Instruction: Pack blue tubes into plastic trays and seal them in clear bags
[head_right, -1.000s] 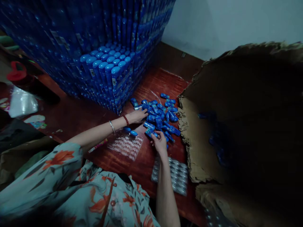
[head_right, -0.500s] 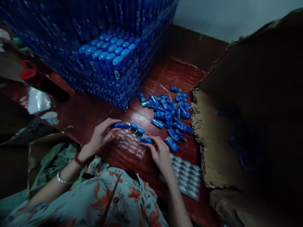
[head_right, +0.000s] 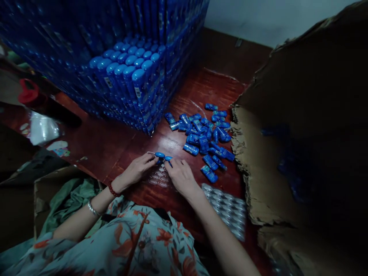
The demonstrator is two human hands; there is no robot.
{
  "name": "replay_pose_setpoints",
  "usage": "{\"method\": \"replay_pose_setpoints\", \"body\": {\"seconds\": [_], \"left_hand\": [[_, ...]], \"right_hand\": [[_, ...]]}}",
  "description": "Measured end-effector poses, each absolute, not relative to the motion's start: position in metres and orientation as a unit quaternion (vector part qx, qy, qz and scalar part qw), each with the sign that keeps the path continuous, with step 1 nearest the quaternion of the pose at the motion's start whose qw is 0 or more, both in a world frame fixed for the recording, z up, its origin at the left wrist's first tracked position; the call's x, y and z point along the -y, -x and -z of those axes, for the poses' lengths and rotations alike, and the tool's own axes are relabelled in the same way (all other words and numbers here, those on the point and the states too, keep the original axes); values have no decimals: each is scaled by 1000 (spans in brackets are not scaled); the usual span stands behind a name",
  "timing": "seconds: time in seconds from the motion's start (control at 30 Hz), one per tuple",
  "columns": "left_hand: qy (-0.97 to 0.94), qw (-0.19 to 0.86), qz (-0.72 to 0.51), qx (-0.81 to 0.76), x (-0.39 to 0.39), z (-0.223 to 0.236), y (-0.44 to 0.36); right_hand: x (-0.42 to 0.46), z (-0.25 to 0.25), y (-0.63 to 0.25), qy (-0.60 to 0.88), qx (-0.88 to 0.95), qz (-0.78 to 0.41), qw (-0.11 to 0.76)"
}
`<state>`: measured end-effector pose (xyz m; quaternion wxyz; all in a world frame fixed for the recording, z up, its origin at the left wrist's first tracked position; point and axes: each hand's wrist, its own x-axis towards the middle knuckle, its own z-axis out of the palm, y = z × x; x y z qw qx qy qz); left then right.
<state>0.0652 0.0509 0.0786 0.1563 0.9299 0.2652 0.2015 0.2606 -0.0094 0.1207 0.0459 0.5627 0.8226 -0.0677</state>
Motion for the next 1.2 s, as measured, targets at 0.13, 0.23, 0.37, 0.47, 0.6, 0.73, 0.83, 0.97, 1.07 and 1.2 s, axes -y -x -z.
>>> {"method": "replay_pose_setpoints", "body": {"seconds": [0.13, 0.23, 0.37, 0.47, 0.6, 0.73, 0.83, 0.97, 1.07, 1.2], "left_hand": [[-952, 132, -131, -244, -54, -91, -73], [-954, 111, -111, -256, -53, -88, -77], [-940, 81, -173, -281, -49, -79, -74], [-909, 101, -258, -312, -52, -82, -74], [-878, 175, -312, -319, -80, -101, -100], [-913, 131, -137, -361, -127, -108, -150], [-906, 92, -43, -410, -153, -99, -182], [-902, 92, -38, -419, -169, -86, -202], [-903, 108, -39, -414, -174, -84, -202], [-897, 150, -46, -413, -170, -93, -184]], "right_hand": [[-3, -133, -248, -541, -832, 88, 89], [-5, -130, -243, -555, -823, 82, 83], [12, -111, -247, -605, -795, 35, 19], [29, -98, -264, -643, -763, 15, -72], [22, -92, -306, -732, -671, -14, -115], [-11, -89, -333, -722, -691, 17, 5], [-25, -86, -330, -700, -710, 32, 64], [-13, -82, -320, -710, -699, 78, 27], [12, -82, -322, -734, -656, 159, -76], [50, -97, -327, -758, -583, 224, -188]]}}
